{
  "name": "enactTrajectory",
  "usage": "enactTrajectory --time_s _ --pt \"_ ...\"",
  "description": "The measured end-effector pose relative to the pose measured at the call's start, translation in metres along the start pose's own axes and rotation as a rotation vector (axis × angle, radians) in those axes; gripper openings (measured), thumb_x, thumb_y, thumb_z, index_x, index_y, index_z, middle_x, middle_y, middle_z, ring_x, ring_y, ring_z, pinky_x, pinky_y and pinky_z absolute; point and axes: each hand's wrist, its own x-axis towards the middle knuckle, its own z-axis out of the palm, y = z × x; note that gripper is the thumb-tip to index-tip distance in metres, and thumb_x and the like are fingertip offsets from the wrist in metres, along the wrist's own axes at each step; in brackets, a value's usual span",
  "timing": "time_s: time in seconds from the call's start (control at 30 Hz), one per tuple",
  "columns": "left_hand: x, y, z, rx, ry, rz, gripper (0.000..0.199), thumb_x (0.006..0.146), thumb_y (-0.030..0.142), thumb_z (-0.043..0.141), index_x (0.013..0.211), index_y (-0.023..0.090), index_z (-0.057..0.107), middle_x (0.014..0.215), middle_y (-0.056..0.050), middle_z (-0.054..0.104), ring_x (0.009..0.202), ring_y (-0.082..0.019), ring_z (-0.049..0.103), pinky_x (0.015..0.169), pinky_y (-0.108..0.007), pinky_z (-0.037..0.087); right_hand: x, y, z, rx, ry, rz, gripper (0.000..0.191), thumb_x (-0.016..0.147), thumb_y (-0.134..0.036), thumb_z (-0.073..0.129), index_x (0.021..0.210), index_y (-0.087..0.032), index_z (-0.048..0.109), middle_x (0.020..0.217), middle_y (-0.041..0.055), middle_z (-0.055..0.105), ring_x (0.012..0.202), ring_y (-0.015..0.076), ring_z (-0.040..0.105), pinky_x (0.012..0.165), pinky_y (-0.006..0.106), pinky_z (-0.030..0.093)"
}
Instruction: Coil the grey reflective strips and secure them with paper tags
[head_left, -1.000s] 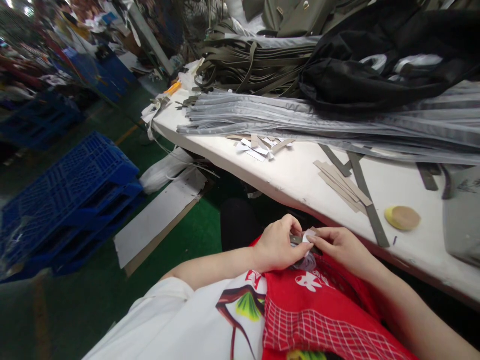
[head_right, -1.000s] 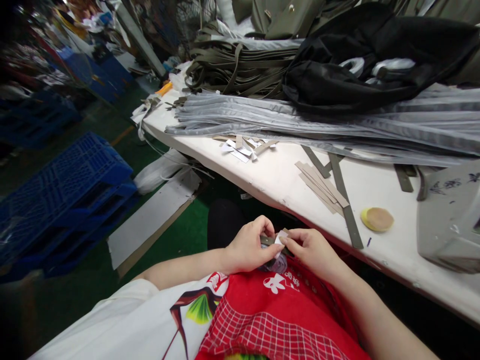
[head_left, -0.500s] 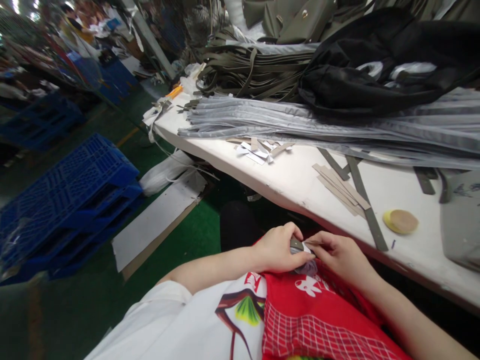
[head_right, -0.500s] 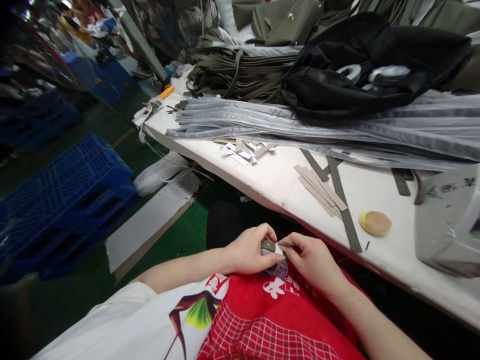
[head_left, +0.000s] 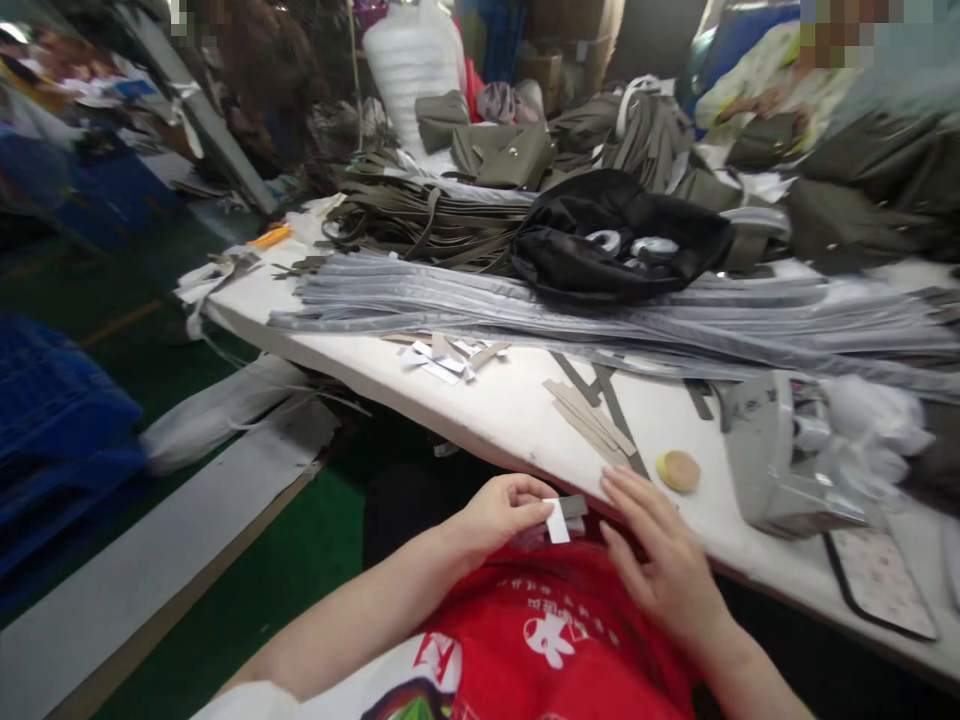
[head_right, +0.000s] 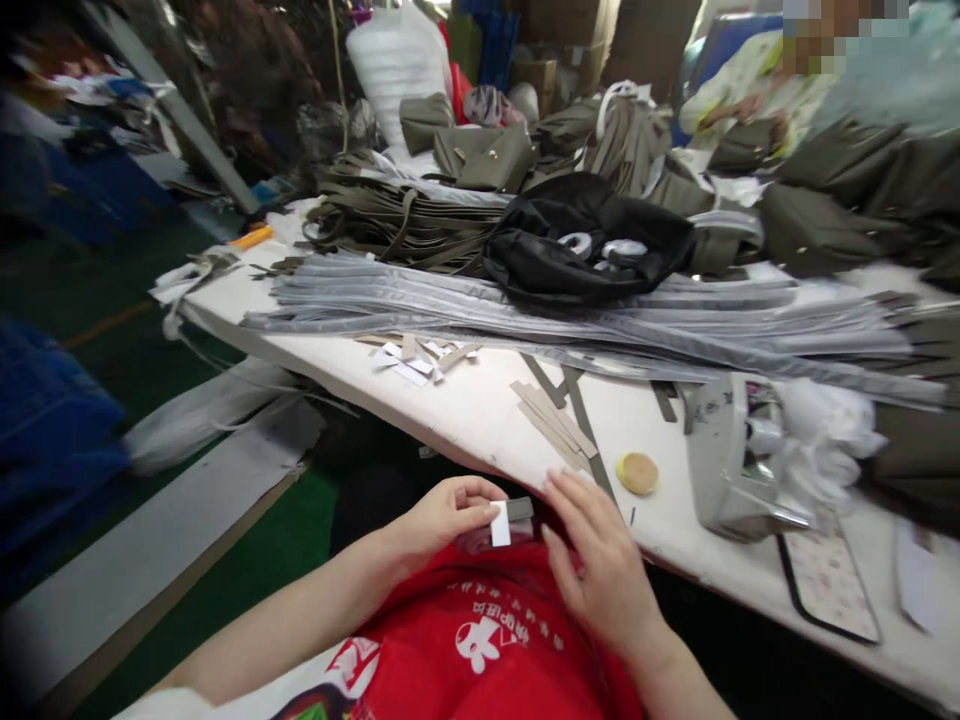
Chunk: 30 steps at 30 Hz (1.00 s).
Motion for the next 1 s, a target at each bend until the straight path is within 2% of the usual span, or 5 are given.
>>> enactTrajectory --time_s 0.13,0.37,0.7,0.87,1.0 --pt "0.006 -0.001 -0.009 0.042 0.036 0.029 0.052 0.055 0.043 0.089 0.088 0.011 0.067 0.076 -0.006 0.071 0.065 -0.013 0.064 0.066 -0.024 0.047 -0.018 0.073 -0.074 -0.434 0.509 0.38 0.033 0.087 -0.026 0.056 0.117 -0.017 0.066 0.111 0.0145 0.069 0.104 0.0315 0.063 0.095 0.048 0.047" --pt "0.016 -0.013 -0.011 0.042 -0.011 0.014 0.055 0.058 0.048 0.087 0.094 0.012 0.065 0.082 -0.008 0.072 0.07 -0.016 0.066 0.065 -0.024 0.048 -0.052 0.166 -0.106 0.13 0.5 0.966 0.034 0.076 -0.048 0.055 0.065 -0.02 0.071 0.087 0.0128 0.072 0.101 0.0334 0.062 0.097 0.051 0.04" --pt "0.013 -0.002 -0.002 0.089 -0.042 -0.008 0.053 0.059 0.048 0.087 0.091 0.011 0.066 0.076 -0.005 0.07 0.064 -0.012 0.062 0.061 -0.021 0.045 -0.07 0.122 -0.094 0.123 0.727 0.961 0.033 0.069 -0.05 0.074 0.077 -0.019 0.07 0.11 0.0101 0.07 0.106 0.0278 0.062 0.103 0.042 0.041" --pt "0.016 -0.006 -0.001 0.068 -0.04 0.039 0.049 0.062 0.047 0.085 0.091 0.012 0.065 0.081 -0.007 0.071 0.069 -0.014 0.064 0.066 -0.023 0.047 -0.1 0.12 -0.084 0.362 0.546 1.285 0.049 0.054 -0.061 0.078 0.073 -0.017 0.065 0.062 0.006 0.069 0.063 0.0244 0.066 0.068 0.038 0.055" --pt "0.018 -0.01 0.005 0.171 0.031 0.187 0.045 0.069 0.046 0.08 0.094 0.012 0.065 0.076 -0.005 0.069 0.066 -0.012 0.061 0.065 -0.022 0.047 -0.088 0.087 -0.07 0.41 0.387 1.192 0.043 0.065 -0.059 0.074 0.078 -0.018 0.066 0.068 0.0049 0.07 0.066 0.0204 0.066 0.064 0.029 0.053"
